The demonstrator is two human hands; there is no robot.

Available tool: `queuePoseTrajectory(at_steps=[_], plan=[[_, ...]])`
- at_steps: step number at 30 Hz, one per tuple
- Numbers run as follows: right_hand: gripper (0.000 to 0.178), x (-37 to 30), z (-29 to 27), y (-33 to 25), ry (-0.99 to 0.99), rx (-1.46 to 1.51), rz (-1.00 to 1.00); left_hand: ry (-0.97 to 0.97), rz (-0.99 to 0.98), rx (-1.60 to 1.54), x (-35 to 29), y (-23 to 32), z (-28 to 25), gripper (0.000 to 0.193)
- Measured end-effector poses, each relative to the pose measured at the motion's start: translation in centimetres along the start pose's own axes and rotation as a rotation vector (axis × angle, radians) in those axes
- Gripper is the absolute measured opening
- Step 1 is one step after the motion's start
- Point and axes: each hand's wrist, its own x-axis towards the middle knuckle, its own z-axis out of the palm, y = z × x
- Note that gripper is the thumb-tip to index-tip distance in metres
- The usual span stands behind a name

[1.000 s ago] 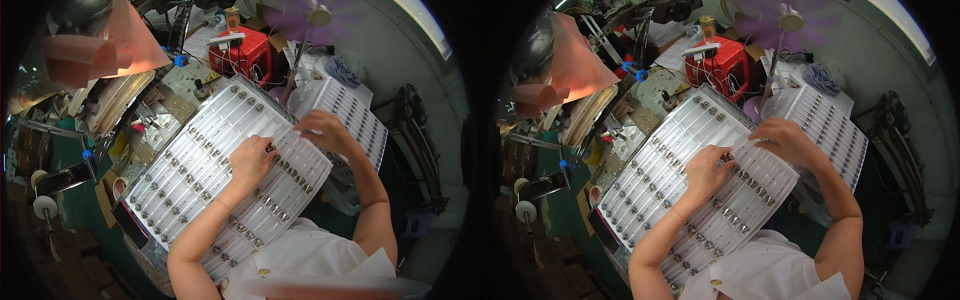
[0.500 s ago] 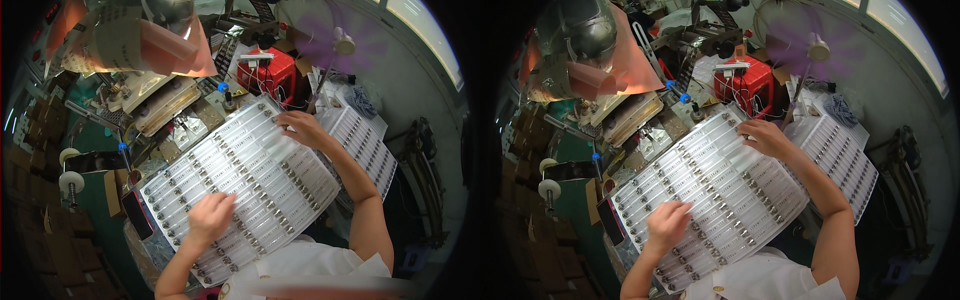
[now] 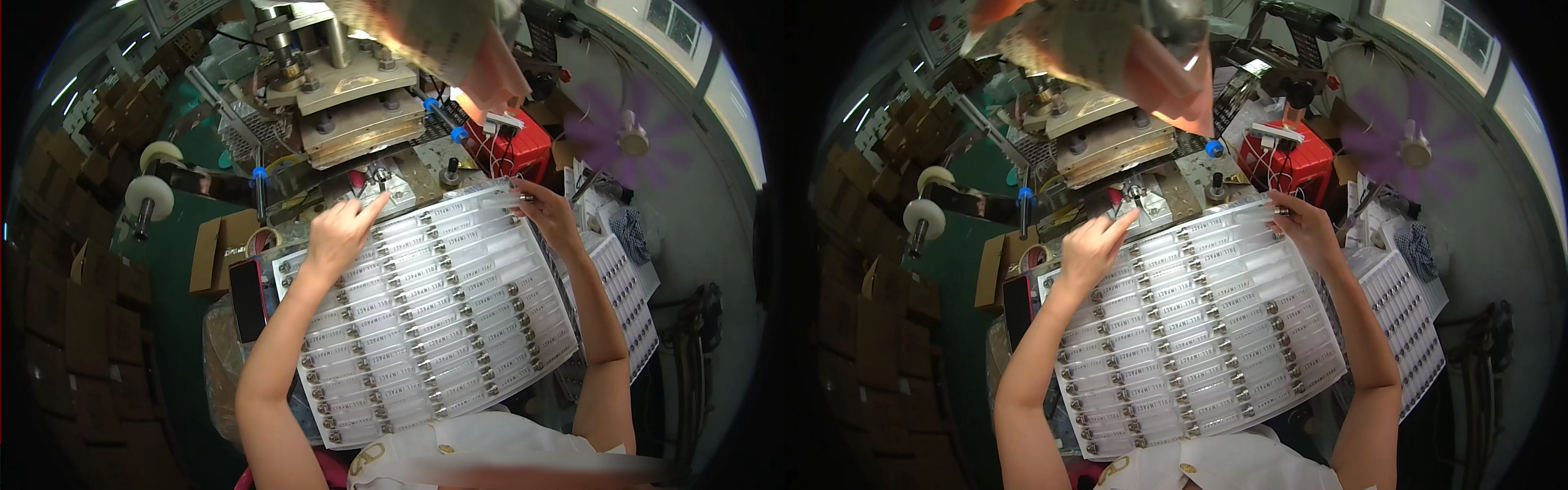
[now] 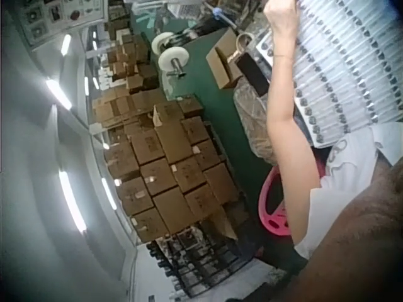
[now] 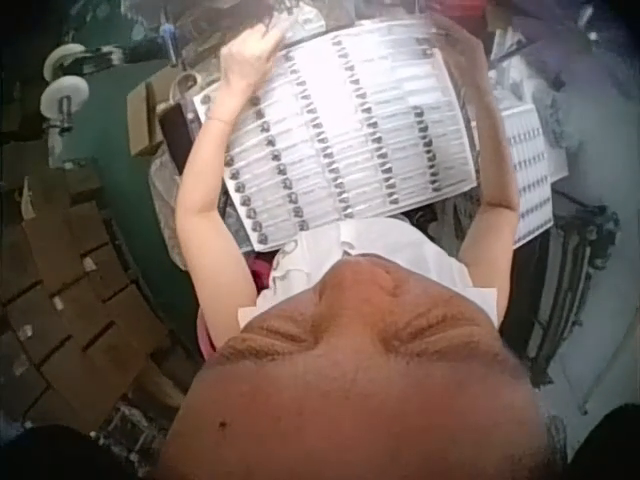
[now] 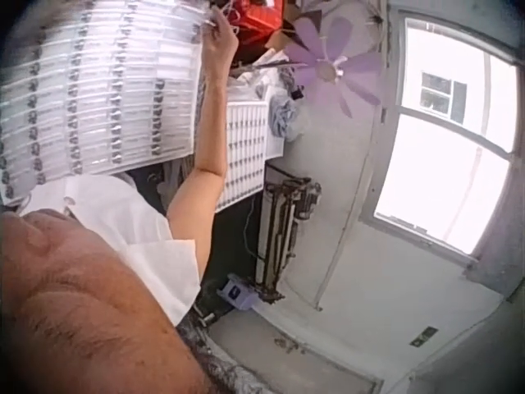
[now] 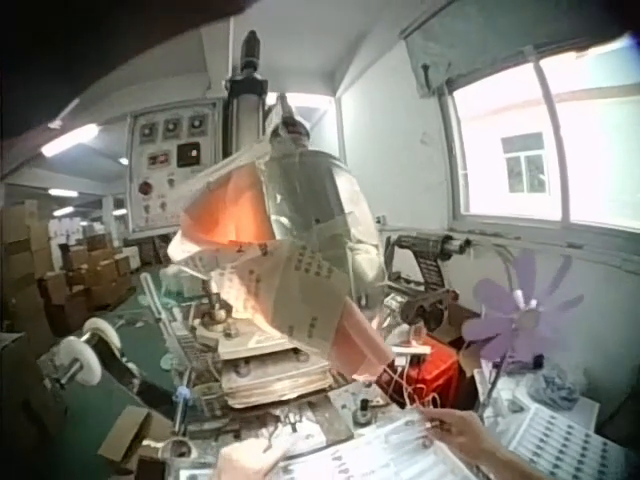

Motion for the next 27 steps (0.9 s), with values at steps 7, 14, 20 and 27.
queuePoseTrajectory(at_steps=[7, 14, 20, 27], plan=[[0.031, 4.9, 7.0, -1.0, 0.008, -0.334, -0.170, 0.010, 0.084, 0.234, 3.2, -1.8, 5.2, 0.029], [0.035, 8.1, 15.5, -0.2, -0.049, -0.777, -0.858, 0.054, 0.110, -0.228, -4.1, 5.8, -1.2, 0.027], [0.053, 9.6, 17.9, 0.5, -0.066, -0.748, -0.593, 0.019, 0.076, -0.340, -7.1, 6.5, -1.6, 0.030], [0.057, 11.7, 17.0, 0.3, -0.355, -0.576, -0.269, 0.050, -0.017, -0.445, -6.6, 6.1, -1.7, 0.032]])
